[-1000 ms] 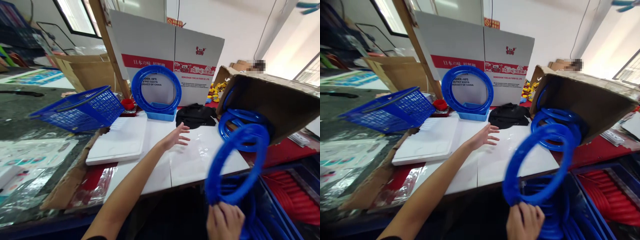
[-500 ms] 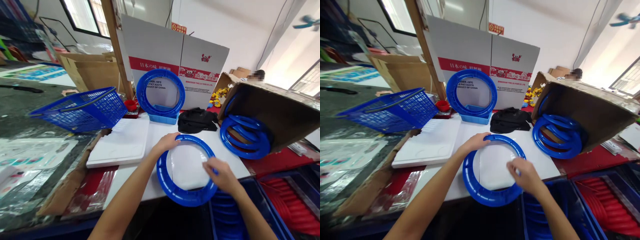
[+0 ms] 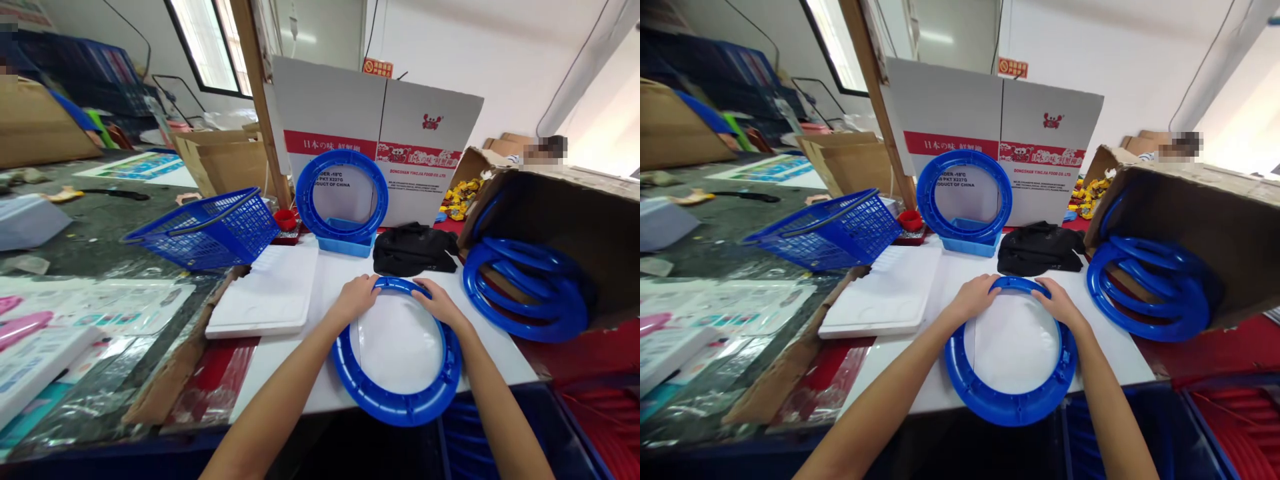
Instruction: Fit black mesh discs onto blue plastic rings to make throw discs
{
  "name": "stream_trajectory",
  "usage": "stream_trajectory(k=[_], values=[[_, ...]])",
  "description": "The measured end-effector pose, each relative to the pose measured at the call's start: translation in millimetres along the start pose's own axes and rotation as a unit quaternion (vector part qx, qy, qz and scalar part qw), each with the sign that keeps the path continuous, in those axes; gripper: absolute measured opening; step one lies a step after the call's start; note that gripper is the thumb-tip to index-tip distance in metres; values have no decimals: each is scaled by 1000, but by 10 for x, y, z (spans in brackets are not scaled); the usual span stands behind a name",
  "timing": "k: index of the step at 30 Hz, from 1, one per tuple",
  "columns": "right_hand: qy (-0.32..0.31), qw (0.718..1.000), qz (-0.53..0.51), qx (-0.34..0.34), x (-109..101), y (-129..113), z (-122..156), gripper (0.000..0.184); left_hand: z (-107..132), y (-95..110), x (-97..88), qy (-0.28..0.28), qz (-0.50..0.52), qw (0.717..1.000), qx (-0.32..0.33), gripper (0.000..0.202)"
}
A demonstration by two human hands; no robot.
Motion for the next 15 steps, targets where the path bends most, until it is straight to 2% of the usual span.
stream_trajectory(k=[2, 4, 6, 7, 9, 10, 11, 13, 14, 15], values=[[-20, 1000, 9, -8, -49, -63, 7, 51, -8, 7, -11, 2, 11, 1000, 5, 43], [-28, 999, 23, -11, -116, -139, 98, 47, -12, 11, -46, 1, 23, 1000, 15, 44], [3, 1000, 28, -1, -177, -199, 393, 41, 7, 27, -94, 3, 43, 999, 28, 48], [37, 999, 23, 12, -188, -216, 643, 40, 28, 43, -119, 9, 54, 998, 32, 51], [159, 983, -9, 90, -144, -198, 1360, 51, 89, 113, -152, 28, 70, 996, 53, 56], [216, 966, -46, 137, -44, -184, 1791, 61, 117, 163, -152, 35, 72, 994, 70, 57], [296, 933, -98, 181, 87, -178, 2260, 72, 133, 217, -142, 39, 66, 993, 89, 57], [456, 836, -153, 263, 440, -248, 3181, 84, 98, 307, -120, 52, 27, 991, 119, 53], [486, 810, -169, 281, 635, -329, 3538, 83, 35, 326, -128, 68, 1, 991, 119, 53], [480, 807, -197, 281, 811, -423, 3805, 79, -61, 322, -160, 93, -25, 990, 105, 55]])
Point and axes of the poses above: each hand's wrist, its own z-axis away from the middle knuckle, its own x-axis out of the palm, y = z × x, the point moved 5 cm from there along -z, towards the middle knuckle, and after that the axes turned 13 degrees about -y, right-handed, at the moved point
